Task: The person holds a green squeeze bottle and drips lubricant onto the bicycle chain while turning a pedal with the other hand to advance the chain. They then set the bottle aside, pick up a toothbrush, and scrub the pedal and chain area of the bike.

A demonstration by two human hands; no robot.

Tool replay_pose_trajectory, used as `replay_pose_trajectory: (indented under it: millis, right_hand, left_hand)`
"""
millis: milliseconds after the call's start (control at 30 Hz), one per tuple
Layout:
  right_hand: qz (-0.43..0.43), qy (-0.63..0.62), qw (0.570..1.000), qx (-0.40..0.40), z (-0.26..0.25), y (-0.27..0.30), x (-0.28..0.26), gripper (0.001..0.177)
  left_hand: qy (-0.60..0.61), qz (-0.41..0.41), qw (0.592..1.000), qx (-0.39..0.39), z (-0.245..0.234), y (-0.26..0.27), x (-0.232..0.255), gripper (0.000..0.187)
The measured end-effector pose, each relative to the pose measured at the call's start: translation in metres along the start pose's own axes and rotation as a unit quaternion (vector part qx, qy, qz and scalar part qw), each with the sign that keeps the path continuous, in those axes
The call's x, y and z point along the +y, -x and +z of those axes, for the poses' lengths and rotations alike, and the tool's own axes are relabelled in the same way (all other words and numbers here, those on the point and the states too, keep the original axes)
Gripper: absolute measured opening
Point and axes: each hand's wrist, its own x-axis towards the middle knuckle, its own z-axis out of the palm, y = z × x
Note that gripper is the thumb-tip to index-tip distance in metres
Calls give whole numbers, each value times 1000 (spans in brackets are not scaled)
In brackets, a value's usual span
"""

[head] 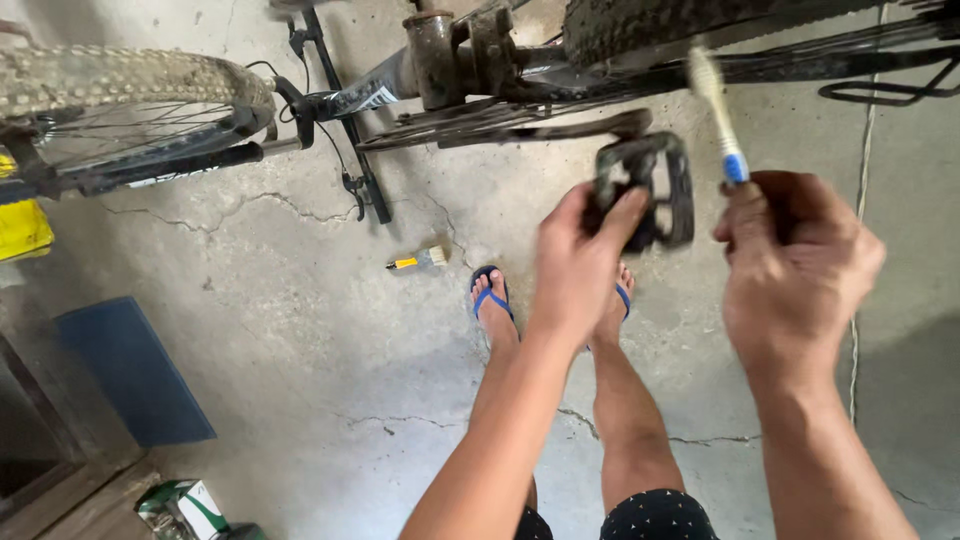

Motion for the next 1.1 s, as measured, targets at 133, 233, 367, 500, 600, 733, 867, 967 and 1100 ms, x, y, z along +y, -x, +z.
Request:
replay_pose_trajectory:
  millis: [133, 233, 367, 500, 600, 733, 867, 967, 1100]
  right_hand:
    - [9, 38, 999, -8, 9, 6, 2, 14]
    - [16, 36, 999, 2, 10, 6, 2, 14]
    - [22, 18, 1000, 10, 5, 1, 0, 15]
    - [45, -11, 999, 28, 2, 5, -3, 14]
    - [15, 34, 999, 11, 5, 5, -4, 13]
    - [0, 30, 1000, 7, 14, 4, -5, 12]
    - [16, -7, 1000, 22, 8, 2, -5, 9]
    - [15, -17, 999, 34, -8, -8, 1, 9]
    - [22, -86, 995, 46, -27, -14, 16, 9]
  left_hand:
    - [1, -36, 998, 59, -63, 68, 87, 28]
    - [41, 21, 979, 197, -129, 78, 120, 27]
    - [-73, 58, 950, 297, -221, 52, 105, 23]
    - [-160, 40, 936, 310, -275, -38, 20, 25]
    - [-334, -25, 906, 260, -256, -108, -59, 34]
    - [-316, 150, 930, 112, -141, -143, -124, 26]
    - [-168, -29, 985, 13, -36, -92, -83, 32]
    - [-148, -33, 987, -45, -10, -29, -11, 32]
    - [-72, -39, 996, -44, -36, 42, 77, 29]
